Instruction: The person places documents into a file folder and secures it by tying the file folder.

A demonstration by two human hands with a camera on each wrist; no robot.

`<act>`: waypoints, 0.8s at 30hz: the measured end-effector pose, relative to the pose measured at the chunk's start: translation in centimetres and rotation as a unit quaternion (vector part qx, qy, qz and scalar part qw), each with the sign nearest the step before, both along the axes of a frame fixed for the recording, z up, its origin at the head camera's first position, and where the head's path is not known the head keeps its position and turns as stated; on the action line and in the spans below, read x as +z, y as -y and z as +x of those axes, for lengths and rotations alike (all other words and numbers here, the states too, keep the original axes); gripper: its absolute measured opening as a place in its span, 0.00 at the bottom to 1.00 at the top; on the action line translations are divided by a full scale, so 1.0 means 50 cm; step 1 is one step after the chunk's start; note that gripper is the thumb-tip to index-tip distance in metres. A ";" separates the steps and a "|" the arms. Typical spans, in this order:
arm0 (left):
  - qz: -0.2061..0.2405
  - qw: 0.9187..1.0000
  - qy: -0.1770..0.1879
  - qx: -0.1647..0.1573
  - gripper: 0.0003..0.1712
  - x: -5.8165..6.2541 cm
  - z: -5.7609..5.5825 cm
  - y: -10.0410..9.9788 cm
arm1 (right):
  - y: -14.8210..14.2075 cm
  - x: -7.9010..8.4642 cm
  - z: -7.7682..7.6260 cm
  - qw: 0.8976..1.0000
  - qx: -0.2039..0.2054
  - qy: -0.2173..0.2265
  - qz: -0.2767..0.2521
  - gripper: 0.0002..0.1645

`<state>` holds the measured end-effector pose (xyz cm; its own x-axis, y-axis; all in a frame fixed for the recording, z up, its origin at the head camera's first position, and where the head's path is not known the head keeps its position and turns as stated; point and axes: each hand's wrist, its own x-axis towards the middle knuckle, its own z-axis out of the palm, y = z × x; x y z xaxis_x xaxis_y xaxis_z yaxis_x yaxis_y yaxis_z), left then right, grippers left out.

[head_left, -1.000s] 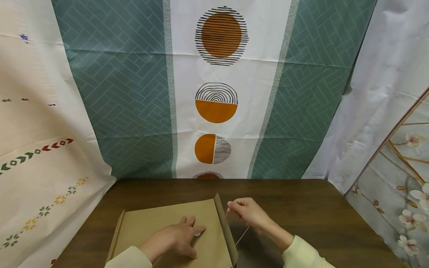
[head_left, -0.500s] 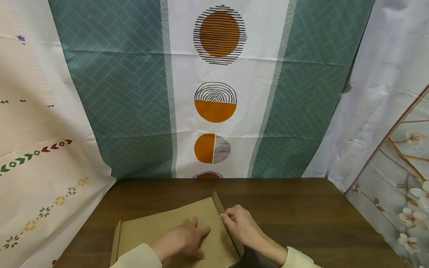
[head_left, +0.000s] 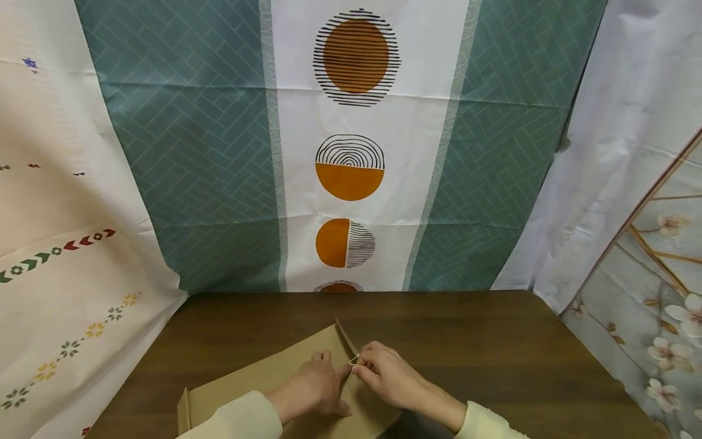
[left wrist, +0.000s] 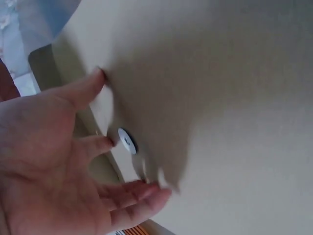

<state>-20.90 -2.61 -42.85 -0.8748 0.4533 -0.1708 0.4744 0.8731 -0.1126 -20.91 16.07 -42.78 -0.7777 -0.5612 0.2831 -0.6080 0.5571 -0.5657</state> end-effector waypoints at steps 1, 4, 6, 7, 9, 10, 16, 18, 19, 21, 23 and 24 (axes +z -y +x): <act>0.015 1.000 0.015 0.003 0.46 0.001 -0.005 0.002 | -0.003 -0.001 -0.001 1.000 -0.001 0.003 -0.004 0.13; 0.045 0.997 0.063 0.001 0.49 0.005 -0.020 0.006 | -0.013 0.001 -0.005 1.000 -0.004 0.025 -0.012 0.13; 0.052 0.994 0.092 0.001 0.50 0.006 -0.028 0.009 | -0.021 0.004 -0.009 0.999 -0.009 0.042 -0.019 0.13; 0.058 0.993 0.104 0.001 0.50 0.006 -0.031 0.010 | -0.025 0.006 -0.011 0.999 -0.012 0.047 -0.022 0.13; 0.065 0.991 0.121 0.001 0.50 0.005 -0.035 0.010 | -0.033 0.010 -0.016 0.998 -0.018 0.054 -0.027 0.13; 0.070 0.990 0.124 -0.001 0.50 0.005 -0.036 0.010 | -0.036 0.012 -0.018 0.998 -0.021 0.055 -0.030 0.14; 0.054 0.993 0.103 0.005 0.49 0.006 -0.039 -0.012 | -0.051 0.035 -0.029 0.997 -0.030 0.067 -0.029 0.16; 0.040 0.995 0.086 0.007 0.48 0.003 -0.040 -0.022 | -0.059 0.041 -0.033 0.995 -0.034 0.085 -0.030 0.16; 0.036 0.996 0.076 0.008 0.48 0.002 -0.041 -0.027 | -0.064 0.043 -0.036 0.994 -0.038 0.096 -0.031 0.16; 0.023 0.998 0.056 0.003 0.48 -0.001 -0.042 -0.035 | -0.073 0.045 -0.041 0.991 -0.045 0.119 -0.041 0.16; 0.018 0.999 0.034 -0.008 0.46 -0.006 -0.039 -0.042 | -0.082 0.042 -0.046 0.988 -0.054 0.137 -0.052 0.15; 0.017 0.999 0.026 -0.017 0.45 -0.009 -0.036 -0.045 | -0.085 0.040 -0.047 0.986 -0.057 0.144 -0.056 0.15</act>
